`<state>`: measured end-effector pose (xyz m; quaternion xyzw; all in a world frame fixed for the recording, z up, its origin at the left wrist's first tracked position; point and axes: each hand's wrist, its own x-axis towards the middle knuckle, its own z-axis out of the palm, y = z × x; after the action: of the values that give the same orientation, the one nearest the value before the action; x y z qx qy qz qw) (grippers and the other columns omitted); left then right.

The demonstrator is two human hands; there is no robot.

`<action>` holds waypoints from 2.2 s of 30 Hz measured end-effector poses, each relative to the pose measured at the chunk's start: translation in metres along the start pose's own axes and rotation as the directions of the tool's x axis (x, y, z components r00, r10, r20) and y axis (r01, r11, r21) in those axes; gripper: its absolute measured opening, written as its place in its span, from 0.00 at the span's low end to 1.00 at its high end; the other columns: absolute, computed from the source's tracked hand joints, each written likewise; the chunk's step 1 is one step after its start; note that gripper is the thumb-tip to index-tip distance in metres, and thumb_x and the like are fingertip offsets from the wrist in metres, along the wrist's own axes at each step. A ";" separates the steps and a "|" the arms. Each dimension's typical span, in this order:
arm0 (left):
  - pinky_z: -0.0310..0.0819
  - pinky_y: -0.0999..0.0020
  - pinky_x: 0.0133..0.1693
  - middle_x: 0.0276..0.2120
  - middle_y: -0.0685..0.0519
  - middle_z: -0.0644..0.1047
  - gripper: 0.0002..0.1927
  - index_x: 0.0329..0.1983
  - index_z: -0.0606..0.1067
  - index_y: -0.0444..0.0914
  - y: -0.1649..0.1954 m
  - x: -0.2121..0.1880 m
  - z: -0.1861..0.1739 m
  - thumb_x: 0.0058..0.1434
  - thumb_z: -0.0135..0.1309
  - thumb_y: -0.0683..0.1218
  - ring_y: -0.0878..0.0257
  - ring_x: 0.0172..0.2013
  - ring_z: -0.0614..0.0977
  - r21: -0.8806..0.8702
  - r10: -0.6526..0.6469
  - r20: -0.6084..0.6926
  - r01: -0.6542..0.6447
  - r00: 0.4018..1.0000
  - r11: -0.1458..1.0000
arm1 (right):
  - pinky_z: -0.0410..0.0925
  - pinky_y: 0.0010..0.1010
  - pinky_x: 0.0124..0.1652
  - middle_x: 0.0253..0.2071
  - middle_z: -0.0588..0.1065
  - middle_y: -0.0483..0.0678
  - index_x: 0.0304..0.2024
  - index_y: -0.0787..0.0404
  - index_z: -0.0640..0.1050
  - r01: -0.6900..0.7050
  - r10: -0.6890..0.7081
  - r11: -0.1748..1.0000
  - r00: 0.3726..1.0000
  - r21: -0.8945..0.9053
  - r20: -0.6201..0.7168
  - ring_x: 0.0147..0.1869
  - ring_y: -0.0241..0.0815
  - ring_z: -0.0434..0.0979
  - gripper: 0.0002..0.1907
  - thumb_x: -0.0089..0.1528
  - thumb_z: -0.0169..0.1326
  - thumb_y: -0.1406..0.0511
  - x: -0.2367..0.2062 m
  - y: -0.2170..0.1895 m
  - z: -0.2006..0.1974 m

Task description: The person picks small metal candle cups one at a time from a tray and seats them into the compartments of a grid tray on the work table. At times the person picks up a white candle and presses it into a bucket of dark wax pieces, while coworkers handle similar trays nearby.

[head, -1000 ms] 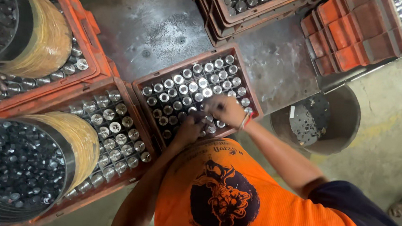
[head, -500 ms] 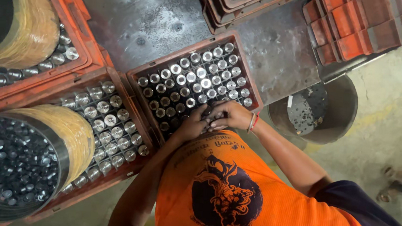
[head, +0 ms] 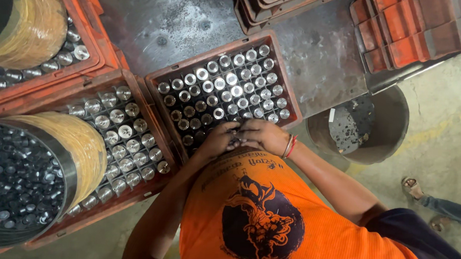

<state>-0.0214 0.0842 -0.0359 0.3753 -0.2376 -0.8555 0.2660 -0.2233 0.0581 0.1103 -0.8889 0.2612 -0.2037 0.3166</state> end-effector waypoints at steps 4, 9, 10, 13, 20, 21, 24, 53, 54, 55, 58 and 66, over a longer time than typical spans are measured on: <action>0.61 0.76 0.22 0.31 0.52 0.73 0.22 0.66 0.64 0.28 0.003 0.000 -0.001 0.69 0.44 0.36 0.68 0.24 0.73 -0.077 0.005 0.028 -0.003 1.000 0.997 | 0.74 0.39 0.48 0.45 0.77 0.51 0.48 0.60 0.82 0.031 -0.030 0.997 0.999 -0.071 0.014 0.50 0.51 0.78 0.12 0.64 0.60 0.62 -0.008 0.003 0.001; 0.59 0.76 0.19 0.31 0.50 0.74 0.16 0.60 0.68 0.32 0.022 -0.014 0.007 0.70 0.44 0.40 0.69 0.20 0.69 -0.082 0.075 -0.061 -0.080 0.995 0.993 | 0.72 0.38 0.37 0.32 0.76 0.51 0.35 0.63 0.81 -0.158 0.156 0.981 0.987 -0.115 -0.027 0.37 0.49 0.77 0.13 0.63 0.64 0.58 -0.006 0.025 0.001; 0.59 0.76 0.19 0.32 0.51 0.75 0.14 0.58 0.69 0.31 0.026 -0.015 0.009 0.70 0.45 0.39 0.69 0.20 0.69 -0.060 0.100 -0.118 -0.107 0.988 0.992 | 0.71 0.38 0.37 0.32 0.76 0.51 0.34 0.62 0.81 -0.206 0.197 0.974 0.976 -0.092 -0.095 0.36 0.49 0.77 0.13 0.63 0.63 0.58 -0.004 0.032 0.000; 0.59 0.77 0.19 0.36 0.47 0.80 0.12 0.53 0.71 0.31 0.030 -0.016 0.014 0.70 0.43 0.40 0.70 0.21 0.70 -0.076 0.142 -0.106 -0.150 0.984 0.986 | 0.70 0.38 0.37 0.32 0.75 0.52 0.32 0.63 0.80 -0.267 0.249 0.963 0.937 -0.041 -0.243 0.36 0.50 0.77 0.13 0.65 0.63 0.60 0.005 0.050 -0.007; 0.61 0.78 0.21 0.39 0.43 0.83 0.10 0.53 0.68 0.34 0.028 -0.015 0.020 0.72 0.41 0.41 0.68 0.22 0.73 -0.041 0.122 -0.180 -0.132 0.976 0.990 | 0.69 0.34 0.36 0.33 0.78 0.52 0.39 0.64 0.82 -0.424 0.451 0.892 0.824 0.155 -0.343 0.34 0.49 0.78 0.09 0.63 0.62 0.63 0.027 0.039 -0.002; 0.63 0.77 0.21 0.39 0.43 0.83 0.12 0.56 0.67 0.36 0.028 -0.017 0.019 0.71 0.41 0.41 0.67 0.22 0.73 -0.027 0.099 -0.198 -0.106 0.975 0.994 | 0.69 0.33 0.36 0.33 0.79 0.52 0.40 0.64 0.83 -0.459 0.503 0.864 0.780 0.206 -0.372 0.34 0.48 0.79 0.09 0.62 0.61 0.64 0.026 0.033 0.000; 0.70 0.76 0.25 0.42 0.45 0.82 0.17 0.62 0.65 0.39 0.024 -0.020 0.017 0.70 0.43 0.42 0.66 0.26 0.76 0.053 0.039 -0.249 -0.027 0.968 0.998 | 0.72 0.32 0.35 0.33 0.80 0.50 0.42 0.60 0.83 -0.413 0.485 0.824 0.868 0.388 -0.108 0.33 0.47 0.80 0.14 0.57 0.66 0.61 0.020 0.017 0.004; 0.65 0.72 0.20 0.35 0.40 0.80 0.12 0.48 0.70 0.30 0.014 -0.011 0.001 0.65 0.39 0.38 0.64 0.22 0.74 0.051 0.031 -0.054 -0.029 0.998 0.998 | 0.71 0.44 0.40 0.47 0.73 0.56 0.50 0.70 0.80 -0.465 0.366 0.470 0.876 -0.750 -0.314 0.50 0.55 0.74 0.18 0.61 0.50 0.67 -0.005 0.097 -0.010; 0.63 0.72 0.20 0.35 0.41 0.80 0.12 0.50 0.69 0.29 0.014 -0.011 0.002 0.65 0.39 0.38 0.64 0.21 0.73 0.065 0.044 -0.053 -0.041 0.998 0.997 | 0.71 0.44 0.41 0.47 0.73 0.56 0.49 0.70 0.79 -0.439 0.373 0.445 0.884 -0.781 -0.284 0.51 0.55 0.74 0.17 0.61 0.50 0.66 -0.004 0.098 -0.008; 0.62 0.72 0.19 0.35 0.41 0.81 0.13 0.51 0.68 0.29 0.015 -0.011 0.003 0.65 0.39 0.38 0.64 0.21 0.73 0.080 0.055 -0.050 -0.051 0.997 0.995 | 0.71 0.45 0.42 0.47 0.73 0.56 0.47 0.71 0.79 -0.412 0.382 0.419 0.888 -0.809 -0.254 0.52 0.55 0.74 0.16 0.62 0.50 0.65 -0.002 0.099 -0.009; 0.63 0.72 0.21 0.34 0.40 0.80 0.15 0.55 0.60 0.31 0.011 -0.007 0.008 0.66 0.40 0.37 0.64 0.21 0.72 0.068 0.113 0.046 -0.116 0.992 0.991 | 0.71 0.45 0.46 0.57 0.73 0.61 0.40 0.67 0.80 -0.345 0.438 0.372 0.884 -0.862 -0.164 0.57 0.57 0.74 0.12 0.59 0.51 0.66 0.011 0.102 -0.018; 0.73 0.66 0.39 0.46 0.33 0.73 0.32 0.71 0.50 0.35 0.005 -0.011 0.013 0.68 0.48 0.39 0.53 0.39 0.78 0.467 0.407 0.040 -0.377 0.913 0.800 | 0.73 0.36 0.37 0.33 0.82 0.54 0.36 0.62 0.84 -0.636 0.646 0.753 0.763 0.170 -0.004 0.35 0.43 0.82 0.17 0.63 0.59 0.54 0.026 0.019 0.004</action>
<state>-0.0236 0.0899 -0.0192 0.3969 -0.4995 -0.6877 0.3465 -0.2074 0.0320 0.0998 -0.7106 0.5424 -0.1306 0.4286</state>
